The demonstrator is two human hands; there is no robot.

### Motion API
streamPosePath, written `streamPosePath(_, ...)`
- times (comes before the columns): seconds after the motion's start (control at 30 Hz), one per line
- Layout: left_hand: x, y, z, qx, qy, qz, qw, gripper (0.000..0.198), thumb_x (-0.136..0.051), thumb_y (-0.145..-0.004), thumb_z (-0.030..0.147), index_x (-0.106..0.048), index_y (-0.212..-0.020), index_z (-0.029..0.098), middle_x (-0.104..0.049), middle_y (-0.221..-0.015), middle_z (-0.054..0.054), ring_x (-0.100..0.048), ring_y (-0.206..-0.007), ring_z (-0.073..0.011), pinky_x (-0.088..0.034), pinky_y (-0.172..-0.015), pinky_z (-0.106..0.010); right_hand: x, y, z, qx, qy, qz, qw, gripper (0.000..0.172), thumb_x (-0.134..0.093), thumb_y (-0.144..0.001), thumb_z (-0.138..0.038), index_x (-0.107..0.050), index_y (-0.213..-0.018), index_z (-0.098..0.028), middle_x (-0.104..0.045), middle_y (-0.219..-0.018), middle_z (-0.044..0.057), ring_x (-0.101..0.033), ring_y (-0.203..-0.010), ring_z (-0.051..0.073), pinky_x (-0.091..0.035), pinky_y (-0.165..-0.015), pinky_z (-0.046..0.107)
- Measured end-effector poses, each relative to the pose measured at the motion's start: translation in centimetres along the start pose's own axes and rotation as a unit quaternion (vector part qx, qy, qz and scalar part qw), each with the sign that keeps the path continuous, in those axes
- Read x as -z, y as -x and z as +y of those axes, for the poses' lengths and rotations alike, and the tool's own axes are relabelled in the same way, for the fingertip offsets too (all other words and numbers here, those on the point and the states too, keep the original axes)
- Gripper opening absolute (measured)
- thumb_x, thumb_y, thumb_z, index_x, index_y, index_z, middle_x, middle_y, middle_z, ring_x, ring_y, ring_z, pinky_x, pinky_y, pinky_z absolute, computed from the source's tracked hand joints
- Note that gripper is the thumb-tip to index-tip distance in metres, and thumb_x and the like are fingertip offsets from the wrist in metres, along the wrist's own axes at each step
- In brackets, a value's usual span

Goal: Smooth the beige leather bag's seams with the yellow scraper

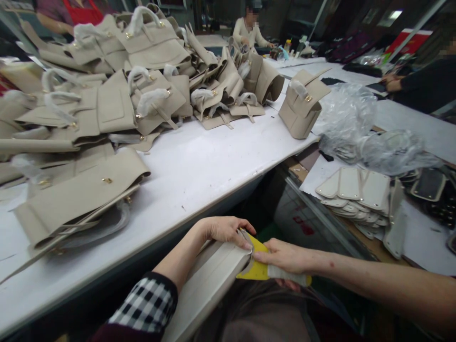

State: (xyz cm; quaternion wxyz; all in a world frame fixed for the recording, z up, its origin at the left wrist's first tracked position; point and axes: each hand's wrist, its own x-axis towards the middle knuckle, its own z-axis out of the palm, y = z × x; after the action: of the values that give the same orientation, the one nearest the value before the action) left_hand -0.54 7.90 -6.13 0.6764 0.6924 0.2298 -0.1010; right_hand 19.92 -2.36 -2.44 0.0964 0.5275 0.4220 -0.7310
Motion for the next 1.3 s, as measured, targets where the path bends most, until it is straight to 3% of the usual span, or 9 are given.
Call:
streamPosePath(0.17,-0.2,0.1,0.3,-0.002,0.014,0.014,1.0,0.069,-0.076,-0.069,0.044,-0.055,-0.127,0.014,-0.067,-0.102,-0.007,-0.062,-0.091,-0.0242,-0.048,-0.074,-0.029,-1.0,-0.3,0.1,-0.021,-0.058,0.003,0.998,0.056,-0.042,-0.094,-0.06,-0.054,-0.065,-0.014,-0.056,-0.046,0.002,-0.048,-0.028,0.012,-0.039,-0.027,0.018)
streamPosePath(0.33,-0.5,-0.1,-0.5,-0.004,0.067,0.014,0.998,0.074,-0.078,-0.067,0.046,-0.052,-0.128,0.014,-0.068,-0.096,-0.008,-0.062,-0.082,-0.0231,-0.048,-0.068,-0.03,-2.8,-1.9,1.0,0.006,-0.126,0.036,0.991,0.048,-0.038,-0.097,-0.051,-0.052,-0.069,-0.014,-0.057,-0.049,0.003,-0.05,-0.03,0.013,-0.039,-0.027,0.018)
streamPosePath(0.57,-1.4,-0.3,-1.1,-0.036,0.209,0.025,0.977,0.099,-0.085,-0.063,0.039,-0.03,-0.141,0.014,-0.065,-0.105,-0.01,-0.062,-0.086,-0.0206,-0.048,-0.076,-0.033,-6.3,-4.0,0.6,0.058,-0.247,0.058,0.965,0.053,-0.029,-0.1,-0.052,-0.051,-0.069,-0.014,-0.053,-0.045,0.003,-0.049,-0.029,0.014,-0.041,-0.026,0.022)
streamPosePath(0.7,-2.3,0.2,-0.5,-0.041,0.215,0.116,0.969,0.101,-0.085,-0.064,0.042,-0.027,-0.142,0.014,-0.059,-0.116,-0.013,-0.059,-0.096,-0.0218,-0.046,-0.085,-0.036,-9.1,-5.1,0.1,0.051,-0.297,0.07,0.951,0.054,-0.024,-0.1,-0.054,-0.051,-0.073,-0.016,-0.051,-0.043,0.001,-0.046,-0.029,0.014,-0.039,-0.027,0.021)
streamPosePath(0.83,-3.4,2.5,-0.8,-0.066,0.186,0.268,0.943,0.071,-0.066,-0.082,0.057,-0.042,-0.134,0.016,-0.055,-0.127,-0.014,-0.052,-0.115,-0.025,-0.04,-0.1,-0.038,-10.8,-4.9,2.0,0.098,-0.302,0.046,0.947,0.057,-0.039,-0.091,-0.068,-0.057,-0.079,-0.015,-0.053,-0.046,0.001,-0.046,-0.033,0.012,-0.036,-0.032,0.02)
streamPosePath(0.93,-4.7,5.2,-1.1,-0.021,0.141,0.38,0.914,0.051,-0.053,-0.09,0.059,-0.057,-0.119,0.018,-0.062,-0.12,-0.01,-0.054,-0.114,-0.0257,-0.039,-0.1,-0.036,-9.7,-3.3,3.8,0.195,-0.244,0.097,0.945,0.062,-0.055,-0.078,-0.075,-0.061,-0.074,-0.013,-0.053,-0.049,0.0,-0.044,-0.037,0.009,-0.033,-0.036,0.019)
streamPosePath(1.07,-6.4,7.3,-1.2,0.038,0.101,0.404,0.908,0.043,-0.046,-0.094,0.057,-0.066,-0.105,0.02,-0.069,-0.103,-0.003,-0.06,-0.098,-0.0245,-0.044,-0.086,-0.033,-6.3,-2.4,3.7,0.252,-0.249,0.317,0.88,0.06,-0.063,-0.073,-0.074,-0.053,-0.063,-0.016,-0.05,-0.052,-0.001,-0.044,-0.042,0.009,-0.036,-0.043,0.022)
streamPosePath(1.13,-6.8,7.2,-1.1,0.049,0.075,0.401,0.912,0.04,-0.046,-0.095,0.054,-0.069,-0.105,0.022,-0.07,-0.102,-0.001,-0.061,-0.096,-0.0239,-0.044,-0.085,-0.031,-5.2,-3.2,2.9,0.248,-0.271,0.332,0.869,0.058,-0.064,-0.071,-0.072,-0.051,-0.066,-0.016,-0.05,-0.054,-0.002,-0.044,-0.042,0.009,-0.036,-0.043,0.023)
streamPosePath(1.3,-6.6,6.3,-1.3,0.057,0.034,0.394,0.917,0.037,-0.046,-0.096,0.049,-0.07,-0.113,0.028,-0.07,-0.111,0.002,-0.061,-0.103,-0.0234,-0.042,-0.09,-0.029,-4.8,-6.1,2.1,0.249,-0.252,0.298,0.886,0.06,-0.064,-0.068,-0.075,-0.058,-0.074,-0.016,-0.047,-0.051,-0.003,-0.039,-0.04,0.01,-0.032,-0.041,0.025)
